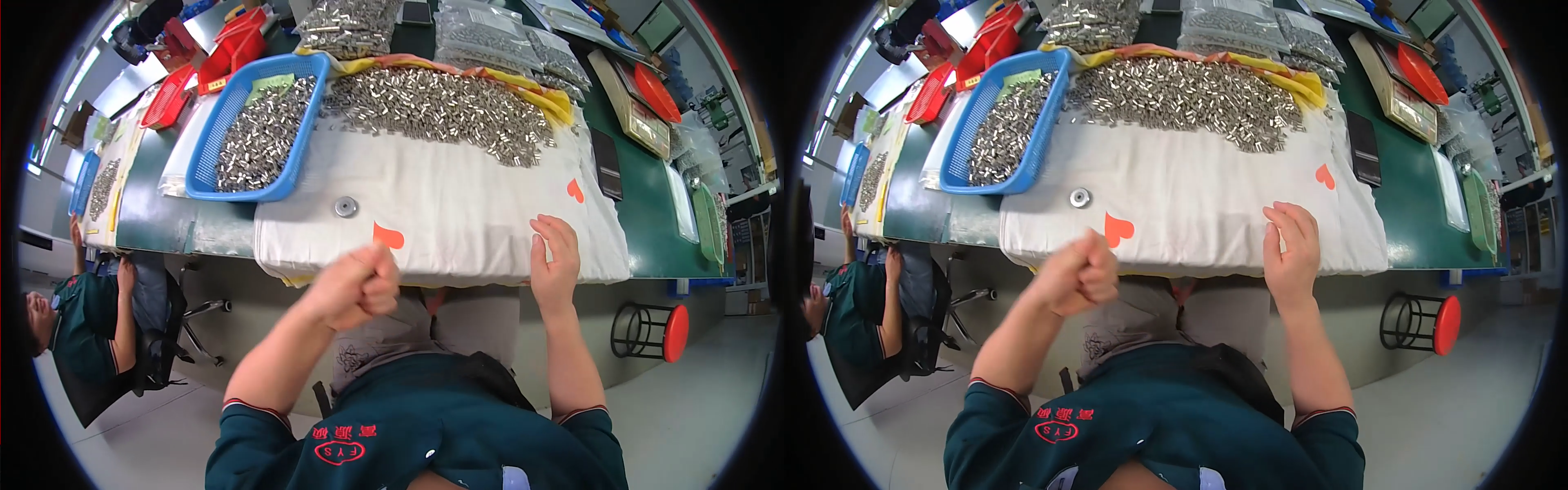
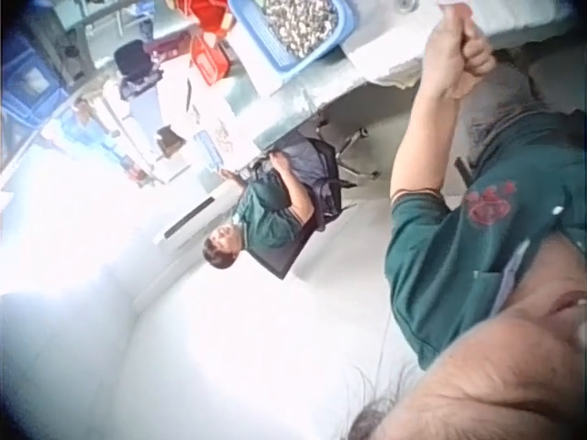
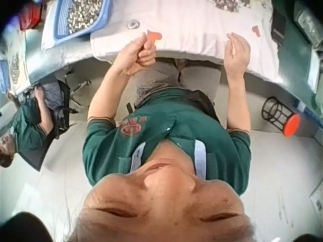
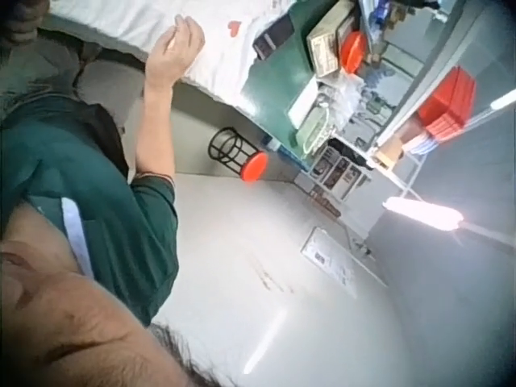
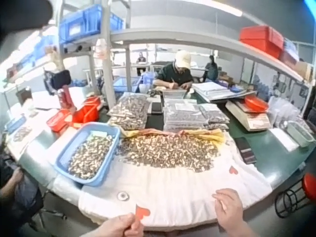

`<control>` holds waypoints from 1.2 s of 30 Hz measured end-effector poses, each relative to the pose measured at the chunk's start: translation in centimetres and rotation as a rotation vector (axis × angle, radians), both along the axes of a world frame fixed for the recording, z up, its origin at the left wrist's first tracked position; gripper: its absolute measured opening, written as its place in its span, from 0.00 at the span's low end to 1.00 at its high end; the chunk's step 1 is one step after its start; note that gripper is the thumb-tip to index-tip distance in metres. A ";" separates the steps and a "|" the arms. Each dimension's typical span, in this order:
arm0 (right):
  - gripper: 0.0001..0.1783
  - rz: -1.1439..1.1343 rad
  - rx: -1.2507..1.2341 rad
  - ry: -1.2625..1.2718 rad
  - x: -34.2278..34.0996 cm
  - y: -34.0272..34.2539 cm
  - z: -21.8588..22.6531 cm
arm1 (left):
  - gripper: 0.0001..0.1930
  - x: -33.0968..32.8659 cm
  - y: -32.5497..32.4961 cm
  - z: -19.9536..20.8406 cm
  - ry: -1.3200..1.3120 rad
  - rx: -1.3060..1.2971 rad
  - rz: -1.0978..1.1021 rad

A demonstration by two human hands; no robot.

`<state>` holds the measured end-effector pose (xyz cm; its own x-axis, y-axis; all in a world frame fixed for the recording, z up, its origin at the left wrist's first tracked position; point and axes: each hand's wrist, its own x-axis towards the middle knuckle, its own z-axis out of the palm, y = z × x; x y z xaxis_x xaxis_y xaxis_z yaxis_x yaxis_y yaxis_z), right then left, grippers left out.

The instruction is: Sorting small metal components on a workbench and placing them into a small container.

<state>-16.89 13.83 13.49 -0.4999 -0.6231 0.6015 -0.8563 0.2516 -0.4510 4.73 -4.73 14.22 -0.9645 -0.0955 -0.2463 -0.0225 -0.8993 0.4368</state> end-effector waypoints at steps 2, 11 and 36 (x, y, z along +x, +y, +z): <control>0.10 -0.001 0.018 -0.012 -1.0 -0.6 -1.2 | 0.18 0.5 -5.1 3.4 -0.009 -0.486 0.233; 0.09 -0.032 0.051 -0.010 -1.1 -1.8 -2.8 | 0.20 -2.6 -24.8 3.1 -0.790 -1.675 0.440; 0.09 0.082 0.051 0.060 -2.6 -0.4 -5.5 | 0.06 -0.4 -15.7 6.5 -0.312 -2.214 0.681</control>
<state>-19.53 13.42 7.96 -0.4103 -0.6910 0.5951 -0.8999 0.2010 -0.3870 4.33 -20.38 20.67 -0.6586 -0.4973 0.5647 -0.2689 0.8564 0.4407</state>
